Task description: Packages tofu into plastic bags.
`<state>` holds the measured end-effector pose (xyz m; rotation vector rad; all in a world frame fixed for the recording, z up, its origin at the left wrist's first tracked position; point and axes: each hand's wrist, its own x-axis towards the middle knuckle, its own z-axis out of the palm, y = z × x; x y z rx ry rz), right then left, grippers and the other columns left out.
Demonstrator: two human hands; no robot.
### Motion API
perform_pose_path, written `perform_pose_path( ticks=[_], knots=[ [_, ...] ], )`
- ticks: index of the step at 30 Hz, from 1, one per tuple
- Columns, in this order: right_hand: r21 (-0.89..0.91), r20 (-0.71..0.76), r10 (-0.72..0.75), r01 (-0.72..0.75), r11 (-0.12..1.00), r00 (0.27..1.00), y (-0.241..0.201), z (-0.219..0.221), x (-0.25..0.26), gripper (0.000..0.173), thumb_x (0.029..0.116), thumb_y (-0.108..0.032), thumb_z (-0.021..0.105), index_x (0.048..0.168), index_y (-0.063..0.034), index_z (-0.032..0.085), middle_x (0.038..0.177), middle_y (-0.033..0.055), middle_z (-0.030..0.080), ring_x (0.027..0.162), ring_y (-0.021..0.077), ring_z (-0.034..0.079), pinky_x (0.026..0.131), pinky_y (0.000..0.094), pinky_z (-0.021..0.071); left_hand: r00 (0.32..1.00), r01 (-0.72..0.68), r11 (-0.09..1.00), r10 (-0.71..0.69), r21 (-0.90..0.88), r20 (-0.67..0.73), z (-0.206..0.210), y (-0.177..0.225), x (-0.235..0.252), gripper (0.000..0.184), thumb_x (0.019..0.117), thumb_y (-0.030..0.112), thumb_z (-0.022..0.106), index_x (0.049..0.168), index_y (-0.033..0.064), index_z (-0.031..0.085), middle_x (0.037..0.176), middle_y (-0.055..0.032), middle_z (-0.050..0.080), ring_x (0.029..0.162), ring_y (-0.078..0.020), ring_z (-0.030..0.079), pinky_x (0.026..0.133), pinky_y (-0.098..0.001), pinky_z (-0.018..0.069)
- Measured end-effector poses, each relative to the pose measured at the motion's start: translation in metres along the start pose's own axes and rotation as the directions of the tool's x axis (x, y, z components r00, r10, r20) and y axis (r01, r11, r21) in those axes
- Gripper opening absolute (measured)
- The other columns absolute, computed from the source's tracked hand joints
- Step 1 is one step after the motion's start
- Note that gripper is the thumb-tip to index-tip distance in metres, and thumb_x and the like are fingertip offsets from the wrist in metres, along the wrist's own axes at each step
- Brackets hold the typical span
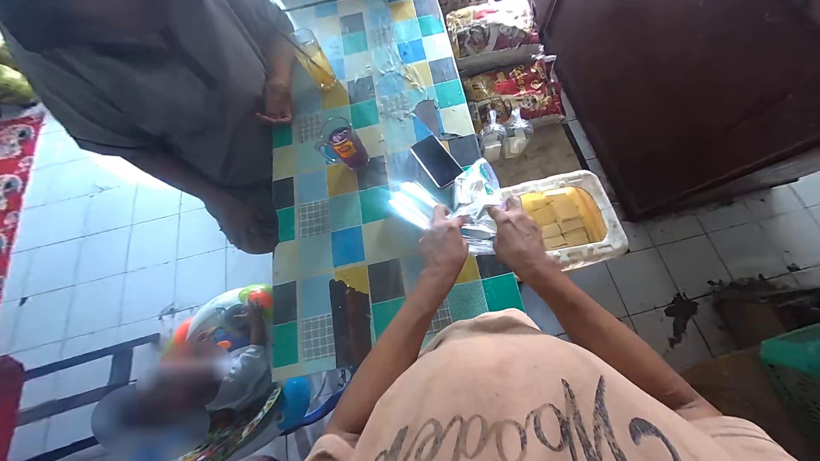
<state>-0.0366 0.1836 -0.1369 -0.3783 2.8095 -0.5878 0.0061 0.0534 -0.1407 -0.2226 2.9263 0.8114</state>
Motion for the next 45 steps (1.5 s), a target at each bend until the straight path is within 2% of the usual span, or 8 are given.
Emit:
perform_pose_path(
  ticks=[5,9,13,17,20,27,40,45],
  knots=[
    [0.396,0.197,-0.231,0.138,0.908,0.953,0.028,0.028,-0.004,0.047,0.0927,-0.01,0.074,0.139,-0.0163,0.066,0.137,0.0252,0.056,0.119,0.0382,0.061,0.096,0.0516,0.0544,0.929,0.261,0.958,-0.282,0.114,0.241,0.022,-0.013,0.02,0.032,0.0988,0.004,0.057,0.13,0.002,0.064,0.138,-0.0241,0.057,0.11,-0.0457,0.065,0.088,-0.0637,0.0527],
    [0.712,0.377,-0.32,-0.051,0.7,0.869,0.089,0.035,-0.008,0.034,0.1011,-0.013,0.063,0.134,-0.0047,0.067,0.142,0.0185,0.06,0.123,0.0228,0.063,0.102,0.0343,0.0522,0.918,0.251,0.967,-0.25,0.037,0.307,0.038,-0.049,0.004,0.039,0.0981,0.0,0.05,0.134,0.001,0.064,0.146,-0.0202,0.055,0.124,-0.0392,0.061,0.104,-0.0568,0.0476],
    [0.617,0.361,-0.019,-0.224,0.755,0.932,0.187,0.028,0.028,0.028,0.1046,-0.006,0.056,0.129,0.0033,0.065,0.124,0.0182,0.07,0.109,0.0239,0.069,0.1,0.0412,0.0538,0.942,0.223,0.971,-0.194,-0.081,0.273,0.049,-0.054,-0.018,0.039,0.0932,-0.007,0.052,0.129,-0.0035,0.066,0.14,-0.0244,0.059,0.122,-0.0394,0.063,0.103,-0.0531,0.0492],
    [0.272,0.281,0.266,-0.342,0.899,0.922,0.261,0.03,0.084,0.03,0.104,0.0,0.051,0.13,0.0042,0.065,0.126,0.0272,0.067,0.119,0.0436,0.064,0.105,0.0599,0.0464,0.96,0.198,0.97,-0.163,-0.139,0.228,0.057,-0.043,-0.027,0.039,0.0888,-0.01,0.052,0.124,-0.0054,0.069,0.131,-0.0262,0.063,0.115,-0.0381,0.066,0.097,-0.0503,0.0528],
    [0.009,0.479,0.204,-0.237,0.972,0.854,0.299,0.051,0.128,0.041,0.0995,0.005,0.053,0.139,-0.0018,0.063,0.132,0.0286,0.064,0.126,0.0477,0.059,0.109,0.062,0.0428,0.96,0.207,0.966,-0.17,-0.156,0.222,0.061,-0.033,-0.025,0.038,0.0881,-0.01,0.052,0.121,-0.0061,0.07,0.13,-0.0256,0.064,0.114,-0.0365,0.067,0.095,-0.0493,0.0533],
    [-0.109,0.77,0.008,0.12,0.987,0.638,0.305,0.087,0.151,0.062,0.0882,0.008,0.07,0.147,0.0015,0.051,0.151,0.0272,0.048,0.139,0.0484,0.046,0.11,0.0654,0.0399,0.965,0.223,0.962,-0.194,-0.159,0.179,0.072,-0.021,-0.021,0.037,0.0861,-0.007,0.051,0.118,-0.0061,0.071,0.124,-0.0258,0.067,0.106,-0.0356,0.069,0.088,-0.0485,0.0555],
    [-0.117,0.776,-0.025,0.183,0.976,0.63,0.321,0.101,0.152,0.065,0.0835,-0.014,0.085,0.14,0.0002,0.057,0.145,0.0262,0.052,0.133,0.0491,0.05,0.103,0.0674,0.044,0.968,0.227,0.955,-0.199,-0.193,0.152,0.089,-0.012,-0.021,0.035,0.0859,-0.007,0.052,0.114,-0.0046,0.073,0.123,-0.023,0.068,0.107,-0.0313,0.07,0.088,-0.0429,0.0568],
    [0.076,0.568,-0.154,0.135,0.988,0.808,0.315,0.113,0.172,0.037,0.0915,-0.006,0.071,0.128,-0.001,0.067,0.132,0.024,0.064,0.129,0.0471,0.054,0.103,0.0683,0.0425,0.968,0.232,0.955,-0.209,-0.182,0.137,0.091,-0.014,-0.023,0.034,0.0856,-0.006,0.052,0.112,-0.0051,0.073,0.123,-0.0231,0.068,0.103,-0.0304,0.071,0.085,-0.0418,0.0574]
  ],
)
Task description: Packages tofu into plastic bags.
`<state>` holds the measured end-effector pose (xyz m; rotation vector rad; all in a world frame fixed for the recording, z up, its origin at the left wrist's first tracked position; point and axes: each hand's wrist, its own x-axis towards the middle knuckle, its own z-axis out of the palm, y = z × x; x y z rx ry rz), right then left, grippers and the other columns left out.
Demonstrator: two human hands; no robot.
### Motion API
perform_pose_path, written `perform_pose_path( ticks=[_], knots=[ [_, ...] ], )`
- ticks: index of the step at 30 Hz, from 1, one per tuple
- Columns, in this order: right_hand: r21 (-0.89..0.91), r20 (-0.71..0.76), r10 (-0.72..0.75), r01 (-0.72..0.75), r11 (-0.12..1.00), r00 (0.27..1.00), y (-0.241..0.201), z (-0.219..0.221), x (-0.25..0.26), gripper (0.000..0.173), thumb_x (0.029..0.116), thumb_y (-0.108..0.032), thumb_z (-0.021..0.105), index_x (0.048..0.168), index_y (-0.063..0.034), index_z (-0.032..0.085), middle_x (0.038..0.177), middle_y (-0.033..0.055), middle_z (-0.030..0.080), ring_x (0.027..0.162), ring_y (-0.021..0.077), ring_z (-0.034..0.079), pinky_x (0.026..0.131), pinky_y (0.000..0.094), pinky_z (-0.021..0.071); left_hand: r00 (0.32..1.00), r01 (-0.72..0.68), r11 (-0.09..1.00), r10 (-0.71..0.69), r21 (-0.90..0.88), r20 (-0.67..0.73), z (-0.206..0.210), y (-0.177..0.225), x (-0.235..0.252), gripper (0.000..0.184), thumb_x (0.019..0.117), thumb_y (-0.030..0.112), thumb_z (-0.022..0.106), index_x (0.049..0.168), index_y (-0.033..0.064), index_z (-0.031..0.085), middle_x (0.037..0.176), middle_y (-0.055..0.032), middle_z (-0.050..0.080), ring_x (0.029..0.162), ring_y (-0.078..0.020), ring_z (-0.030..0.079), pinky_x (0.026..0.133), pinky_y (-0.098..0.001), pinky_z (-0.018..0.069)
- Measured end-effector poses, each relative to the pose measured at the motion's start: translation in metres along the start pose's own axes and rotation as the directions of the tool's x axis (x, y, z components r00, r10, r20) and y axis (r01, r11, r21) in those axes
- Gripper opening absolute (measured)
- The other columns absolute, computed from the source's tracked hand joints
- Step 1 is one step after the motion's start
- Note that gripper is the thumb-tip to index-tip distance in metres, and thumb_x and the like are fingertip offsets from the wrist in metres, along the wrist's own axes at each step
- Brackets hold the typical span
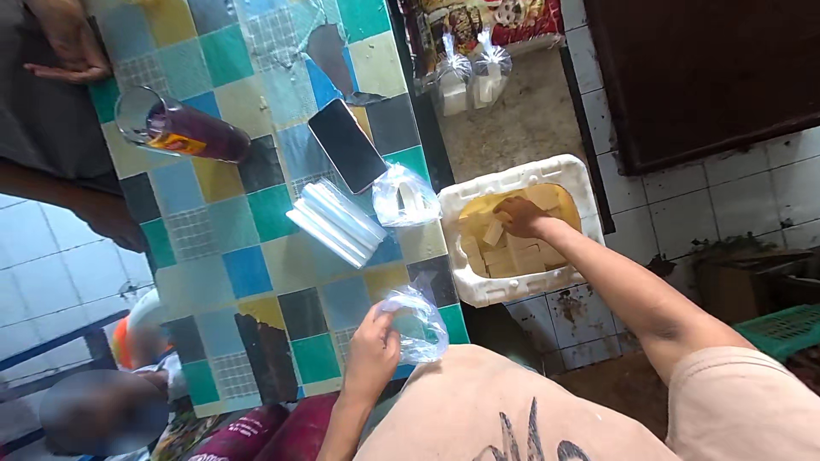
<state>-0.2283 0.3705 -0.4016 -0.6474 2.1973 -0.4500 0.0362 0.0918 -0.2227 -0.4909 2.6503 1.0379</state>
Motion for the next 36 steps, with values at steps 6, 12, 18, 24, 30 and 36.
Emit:
perform_pose_path(
  ticks=[6,12,18,24,30,36],
  knots=[
    [-0.124,0.045,-0.006,0.012,0.992,0.999,-0.01,0.002,0.031,0.049,0.0927,0.007,0.063,0.141,0.0013,0.057,0.137,0.028,0.061,0.134,0.0487,0.051,0.112,0.0662,0.0355,1.0,-0.005,1.0,0.005,-0.01,-0.022,0.003,0.005,-0.003,0.032,0.0847,-0.006,0.052,0.108,-0.0053,0.074,0.122,-0.0225,0.069,0.104,-0.0279,0.071,0.087,-0.0391,0.0578],
    [-0.172,0.089,-0.027,0.042,0.984,0.996,-0.009,-0.006,0.028,0.048,0.0904,-0.009,0.076,0.134,0.0048,0.059,0.131,0.0315,0.061,0.129,0.0506,0.054,0.11,0.0672,0.0364,1.0,0.001,1.0,-0.001,-0.013,-0.029,0.007,0.007,-0.006,0.032,0.0846,-0.006,0.052,0.107,-0.0056,0.074,0.123,-0.023,0.069,0.104,-0.028,0.072,0.087,-0.0383,0.0577],
    [-0.132,0.203,-0.082,0.11,0.985,0.976,-0.012,-0.021,0.032,0.034,0.0975,-0.01,0.067,0.129,0.0025,0.064,0.125,0.0296,0.065,0.12,0.0494,0.06,0.104,0.0671,0.0428,0.999,-0.007,1.0,0.007,0.0,-0.05,0.007,0.008,-0.008,0.032,0.0838,-0.007,0.052,0.107,-0.0056,0.074,0.121,-0.0231,0.069,0.101,-0.026,0.072,0.085,-0.0346,0.0578],
    [-0.098,0.432,-0.166,0.229,0.968,0.886,-0.045,-0.032,0.048,0.04,0.0931,0.003,0.067,0.133,-0.004,0.066,0.131,0.0234,0.065,0.125,0.0426,0.06,0.106,0.0641,0.0436,1.0,0.008,1.0,-0.008,-0.003,-0.024,0.009,0.007,-0.007,0.034,0.0844,-0.007,0.052,0.11,-0.0043,0.074,0.124,-0.0219,0.069,0.105,-0.0266,0.072,0.087,-0.0366,0.0575],
    [-0.256,0.504,-0.132,0.294,0.921,0.854,-0.05,-0.008,0.046,0.046,0.0855,0.004,0.073,0.13,-0.0021,0.066,0.136,0.0249,0.059,0.124,0.0478,0.057,0.101,0.0668,0.0453,1.0,0.007,1.0,-0.007,-0.022,-0.024,0.007,0.008,-0.008,0.033,0.0849,-0.008,0.052,0.11,-0.0054,0.074,0.124,-0.0233,0.068,0.105,-0.0278,0.071,0.088,-0.0371,0.0574],
    [-0.228,0.509,-0.197,0.352,0.908,0.838,-0.037,0.006,0.03,0.046,0.0806,0.001,0.083,0.123,0.0047,0.066,0.129,0.0265,0.062,0.127,0.0477,0.054,0.105,0.0634,0.0434,0.96,0.221,0.975,-0.217,-0.005,0.176,-0.001,0.009,-0.008,0.032,0.0997,0.015,0.052,0.122,0.0053,0.072,0.13,-0.0147,0.068,0.12,-0.032,0.065,0.099,-0.0521,0.0503]
  ],
)
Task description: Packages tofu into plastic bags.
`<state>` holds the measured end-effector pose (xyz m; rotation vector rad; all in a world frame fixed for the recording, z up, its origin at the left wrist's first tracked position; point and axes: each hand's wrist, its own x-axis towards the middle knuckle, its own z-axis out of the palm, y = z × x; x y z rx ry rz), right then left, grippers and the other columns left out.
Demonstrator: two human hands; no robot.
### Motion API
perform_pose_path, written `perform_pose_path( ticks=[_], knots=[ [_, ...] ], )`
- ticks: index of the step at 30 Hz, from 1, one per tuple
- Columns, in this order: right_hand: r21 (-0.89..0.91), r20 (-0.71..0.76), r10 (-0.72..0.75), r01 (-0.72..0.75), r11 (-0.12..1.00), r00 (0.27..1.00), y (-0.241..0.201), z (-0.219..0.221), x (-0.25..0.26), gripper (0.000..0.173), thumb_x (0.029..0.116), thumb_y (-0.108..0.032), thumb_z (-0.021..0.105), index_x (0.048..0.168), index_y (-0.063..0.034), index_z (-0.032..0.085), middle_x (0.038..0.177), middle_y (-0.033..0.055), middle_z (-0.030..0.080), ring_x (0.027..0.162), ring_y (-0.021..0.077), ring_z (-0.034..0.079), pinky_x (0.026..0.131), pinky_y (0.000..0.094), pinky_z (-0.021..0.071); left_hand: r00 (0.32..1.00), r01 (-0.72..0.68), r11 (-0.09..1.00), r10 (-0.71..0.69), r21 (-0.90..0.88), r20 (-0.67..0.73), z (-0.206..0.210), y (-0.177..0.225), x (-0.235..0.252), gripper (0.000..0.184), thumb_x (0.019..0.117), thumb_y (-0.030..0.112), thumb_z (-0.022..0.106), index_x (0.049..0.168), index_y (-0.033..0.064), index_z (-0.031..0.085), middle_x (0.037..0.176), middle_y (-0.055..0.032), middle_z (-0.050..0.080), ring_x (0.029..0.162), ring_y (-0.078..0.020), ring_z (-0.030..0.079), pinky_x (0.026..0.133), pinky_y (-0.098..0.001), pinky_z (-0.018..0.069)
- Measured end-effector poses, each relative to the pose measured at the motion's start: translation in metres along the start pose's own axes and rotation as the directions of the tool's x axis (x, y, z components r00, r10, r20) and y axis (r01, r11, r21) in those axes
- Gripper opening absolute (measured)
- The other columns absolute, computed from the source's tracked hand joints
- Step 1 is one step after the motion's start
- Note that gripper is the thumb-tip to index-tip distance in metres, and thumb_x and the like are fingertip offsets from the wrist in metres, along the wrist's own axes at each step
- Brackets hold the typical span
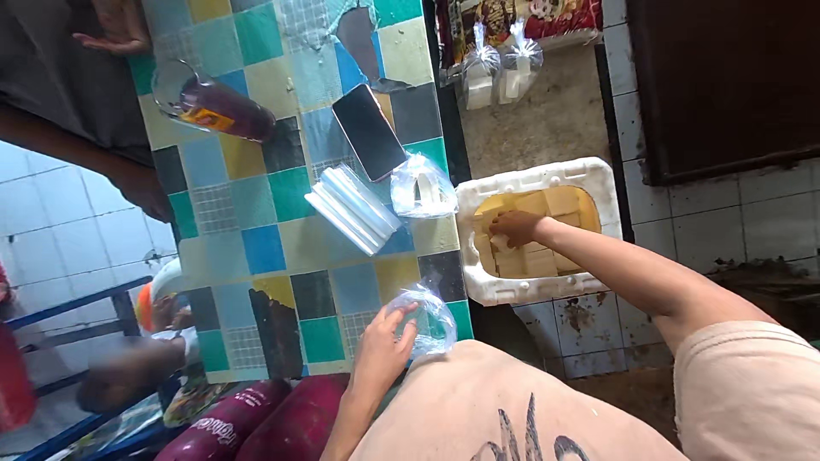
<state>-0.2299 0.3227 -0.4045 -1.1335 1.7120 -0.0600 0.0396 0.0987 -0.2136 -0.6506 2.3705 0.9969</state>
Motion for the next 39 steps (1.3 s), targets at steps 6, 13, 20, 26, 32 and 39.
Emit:
perform_pose_path(
  ticks=[6,13,20,26,32,39],
  knots=[
    [-0.088,0.123,0.025,-0.015,0.996,0.992,-0.019,-0.007,-0.004,0.048,0.0831,0.007,0.075,0.129,0.0024,0.063,0.13,0.0268,0.061,0.119,0.0475,0.06,0.098,0.0642,0.0476,0.997,-0.072,0.997,0.071,-0.005,-0.04,-0.004,-0.002,-0.003,0.044,0.09,-0.009,0.049,0.117,0.0119,0.077,0.146,-0.0284,0.052,0.12,-0.0404,0.064,0.094,-0.0503,0.0538],
    [-0.169,0.206,0.155,-0.121,0.978,0.966,-0.039,-0.012,-0.008,0.038,0.0894,0.009,0.069,0.127,0.0043,0.066,0.129,0.028,0.064,0.124,0.0487,0.058,0.103,0.0653,0.0451,0.94,-0.185,0.978,0.148,-0.093,-0.308,-0.005,-0.006,0.004,0.03,0.0876,-0.002,0.057,0.1,0.0123,0.081,0.147,-0.0264,0.051,0.109,-0.0217,0.069,0.085,-0.0311,0.0562],
    [0.066,-0.076,0.184,-0.179,0.982,0.98,-0.019,-0.028,-0.043,0.039,0.0891,-0.008,0.077,0.126,-0.0008,0.069,0.119,0.0284,0.068,0.117,0.0502,0.061,0.1,0.0702,0.0441,0.985,-0.044,0.904,-0.032,-0.425,-0.17,-0.027,0.018,0.024,0.017,0.0915,-0.003,0.056,0.098,0.0038,0.069,0.139,-0.0107,0.059,0.066,-0.0014,0.061,0.055,-0.0195,0.0514],
    [0.636,-0.513,0.369,0.055,0.77,0.775,-0.016,-0.017,-0.103,0.037,0.0846,-0.01,0.084,0.116,0.0047,0.07,0.106,0.0233,0.072,0.101,0.035,0.069,0.096,0.0569,0.0513,0.949,-0.261,0.906,0.177,-0.334,-0.261,-0.026,0.023,0.045,0.028,0.0908,-0.008,0.053,0.103,0.0068,0.073,0.146,-0.0098,0.057,0.102,-0.0106,0.067,0.078,-0.031,0.0561],
    [0.859,-0.332,0.685,0.508,-0.064,0.649,-0.065,0.008,-0.121,0.035,0.0972,0.004,0.062,0.13,-0.0042,0.052,0.104,0.0065,0.068,0.088,0.0146,0.07,0.08,0.0342,0.0618,0.922,-0.375,0.926,0.377,0.039,-0.087,-0.021,0.036,0.067,0.053,0.0935,-0.009,0.052,0.144,0.0075,0.057,0.157,-0.0169,0.045,0.135,-0.0365,0.054,0.104,-0.0552,0.0487],
    [0.676,-0.602,0.592,0.737,0.02,0.536,-0.208,-0.002,-0.135,0.024,0.0959,-0.008,0.066,0.119,-0.0137,0.062,0.101,-0.0004,0.074,0.084,0.0095,0.072,0.073,0.0298,0.0626,0.934,-0.351,0.917,0.357,0.189,-0.001,-0.026,0.06,0.062,0.059,0.0965,-0.004,0.05,0.154,0.0096,0.045,0.163,-0.0156,0.035,0.107,-0.0393,0.069,0.085,-0.0564,0.0565]
  ],
)
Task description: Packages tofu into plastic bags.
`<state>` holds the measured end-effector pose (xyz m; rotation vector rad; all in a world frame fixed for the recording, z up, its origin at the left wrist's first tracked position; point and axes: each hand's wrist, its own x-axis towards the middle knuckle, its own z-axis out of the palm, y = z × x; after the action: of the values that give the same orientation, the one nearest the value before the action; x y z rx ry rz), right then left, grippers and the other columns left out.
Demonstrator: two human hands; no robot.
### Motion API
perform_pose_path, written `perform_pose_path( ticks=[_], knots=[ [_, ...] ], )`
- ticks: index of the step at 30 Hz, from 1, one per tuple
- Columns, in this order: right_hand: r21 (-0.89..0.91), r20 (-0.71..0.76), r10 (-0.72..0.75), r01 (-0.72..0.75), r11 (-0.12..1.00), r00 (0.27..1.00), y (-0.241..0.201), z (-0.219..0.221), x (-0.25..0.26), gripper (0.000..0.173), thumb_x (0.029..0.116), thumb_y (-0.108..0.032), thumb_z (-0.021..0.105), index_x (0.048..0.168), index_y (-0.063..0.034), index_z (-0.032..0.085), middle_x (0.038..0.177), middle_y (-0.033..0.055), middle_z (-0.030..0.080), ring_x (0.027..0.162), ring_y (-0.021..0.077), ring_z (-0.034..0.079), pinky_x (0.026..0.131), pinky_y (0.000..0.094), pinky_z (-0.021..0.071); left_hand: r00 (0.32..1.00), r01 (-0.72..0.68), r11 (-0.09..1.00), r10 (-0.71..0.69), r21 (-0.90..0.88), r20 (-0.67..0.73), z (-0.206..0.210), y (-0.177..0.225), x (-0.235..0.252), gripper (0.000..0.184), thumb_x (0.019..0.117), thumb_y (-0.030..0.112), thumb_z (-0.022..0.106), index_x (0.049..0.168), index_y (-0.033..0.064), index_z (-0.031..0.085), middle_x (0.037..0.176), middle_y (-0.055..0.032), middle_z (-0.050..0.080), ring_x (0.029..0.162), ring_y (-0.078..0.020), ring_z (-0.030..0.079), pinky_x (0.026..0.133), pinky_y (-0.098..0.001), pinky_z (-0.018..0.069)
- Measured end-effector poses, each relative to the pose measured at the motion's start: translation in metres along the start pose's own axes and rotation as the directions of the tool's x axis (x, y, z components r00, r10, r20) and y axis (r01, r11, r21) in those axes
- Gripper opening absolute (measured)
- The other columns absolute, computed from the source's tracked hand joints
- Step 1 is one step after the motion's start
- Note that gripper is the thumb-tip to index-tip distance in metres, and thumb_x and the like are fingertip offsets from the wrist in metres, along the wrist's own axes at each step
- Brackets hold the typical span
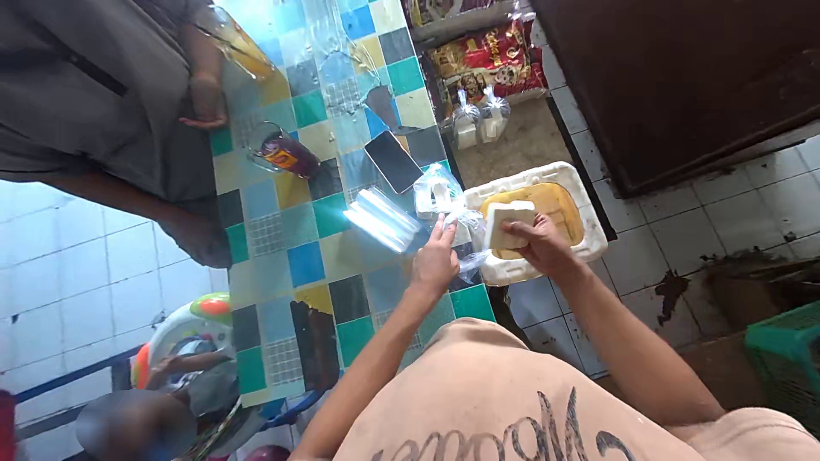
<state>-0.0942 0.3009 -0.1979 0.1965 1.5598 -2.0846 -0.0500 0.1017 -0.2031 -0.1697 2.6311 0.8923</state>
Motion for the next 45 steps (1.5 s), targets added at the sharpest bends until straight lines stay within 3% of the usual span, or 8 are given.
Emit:
perform_pose_path(
  ticks=[7,11,17,24,28,32,37,45],
  knots=[
    [-0.718,-0.128,-0.356,0.161,0.677,0.926,0.043,0.062,-0.019,0.031,0.0896,-0.013,0.079,0.117,-0.0013,0.071,0.099,0.0171,0.075,0.088,0.0297,0.073,0.08,0.0529,0.0593,0.999,-0.037,0.999,0.035,-0.036,-0.033,-0.003,0.008,-0.015,0.059,0.0984,-0.003,0.047,0.156,0.0085,0.04,0.166,-0.0153,0.028,0.105,-0.0385,0.07,0.085,-0.0541,0.0566],
    [-0.877,-0.104,-0.175,-0.007,0.481,0.979,0.04,0.081,-0.024,0.032,0.0979,-0.009,0.067,0.127,0.0043,0.066,0.099,0.0265,0.073,0.095,0.045,0.071,0.087,0.0606,0.0547,0.98,-0.182,0.983,0.184,0.038,-0.074,0.007,0.013,-0.027,0.058,0.0954,-0.004,0.052,0.152,0.0059,0.047,0.165,-0.0155,0.031,0.094,-0.0383,0.072,0.077,-0.0532,0.058],
    [-0.724,-0.262,-0.185,-0.067,0.686,0.947,0.034,0.084,-0.029,0.035,0.0917,-0.004,0.073,0.12,0.0137,0.063,0.111,0.0301,0.069,0.107,0.0404,0.068,0.098,0.054,0.0516,0.844,-0.492,0.871,0.474,-0.009,-0.25,0.034,-0.011,-0.055,0.05,0.0931,-0.003,0.053,0.14,0.0097,0.063,0.159,-0.0251,0.038,0.07,-0.0344,0.072,0.059,-0.0467,0.0589],
    [0.194,-0.165,0.065,-0.032,0.98,0.984,0.061,0.08,-0.025,0.03,0.1062,-0.006,0.051,0.136,-0.0017,0.053,0.112,0.0076,0.07,0.096,0.0109,0.068,0.086,0.0306,0.0573,0.604,-0.792,0.602,0.749,-0.101,-0.272,0.031,-0.029,-0.087,0.038,0.1,0.019,0.055,0.135,0.0103,0.067,0.143,-0.0218,0.059,0.067,-0.0188,0.071,0.056,-0.033,0.0554],
    [0.076,-0.103,0.058,-0.051,0.996,0.993,0.049,0.074,-0.028,0.027,0.1034,-0.003,0.055,0.13,-0.0006,0.054,0.101,0.0067,0.07,0.087,0.0123,0.068,0.079,0.031,0.0591,0.845,-0.423,0.806,0.185,-0.414,-0.502,-0.002,-0.037,-0.092,0.035,0.0984,0.013,0.058,0.127,-0.0051,0.065,0.125,-0.021,0.066,0.08,-0.0179,0.068,0.07,-0.033,0.0575],
    [0.007,-0.066,0.124,-0.124,0.992,0.99,0.041,0.078,-0.032,0.032,0.0997,-0.005,0.063,0.131,-0.0036,0.055,0.099,0.0066,0.069,0.084,0.0131,0.067,0.073,0.0306,0.0582,0.948,0.203,0.497,-0.314,-0.844,0.043,-0.036,-0.034,-0.062,0.041,0.1104,0.029,0.043,0.14,0.0025,0.051,0.131,-0.0129,0.059,0.113,-0.0186,0.057,0.096,-0.0374,0.0459],
    [-0.083,0.001,0.116,-0.116,0.99,0.993,0.041,0.084,-0.032,0.032,0.0972,-0.004,0.066,0.127,0.0001,0.057,0.098,0.0095,0.071,0.086,0.0162,0.071,0.076,0.0329,0.0617,0.939,0.329,0.073,-0.13,-0.942,0.318,-0.027,-0.04,-0.053,0.034,0.1091,0.033,0.043,0.122,0.0087,0.062,0.096,-0.0024,0.071,0.083,-0.0111,0.07,0.079,-0.0277,0.0584],
    [-0.517,-0.115,-0.096,0.023,0.856,0.989,0.032,0.106,-0.043,0.036,0.0888,-0.003,0.076,0.12,0.0055,0.06,0.099,0.0096,0.068,0.091,0.0084,0.066,0.085,0.0271,0.0561,0.985,0.155,-0.07,0.088,-0.985,0.148,-0.004,-0.049,-0.06,0.043,0.1026,0.0,0.05,0.142,0.0141,0.045,0.105,-0.007,0.07,0.09,-0.0179,0.071,0.083,-0.035,0.0604]
  ],
)
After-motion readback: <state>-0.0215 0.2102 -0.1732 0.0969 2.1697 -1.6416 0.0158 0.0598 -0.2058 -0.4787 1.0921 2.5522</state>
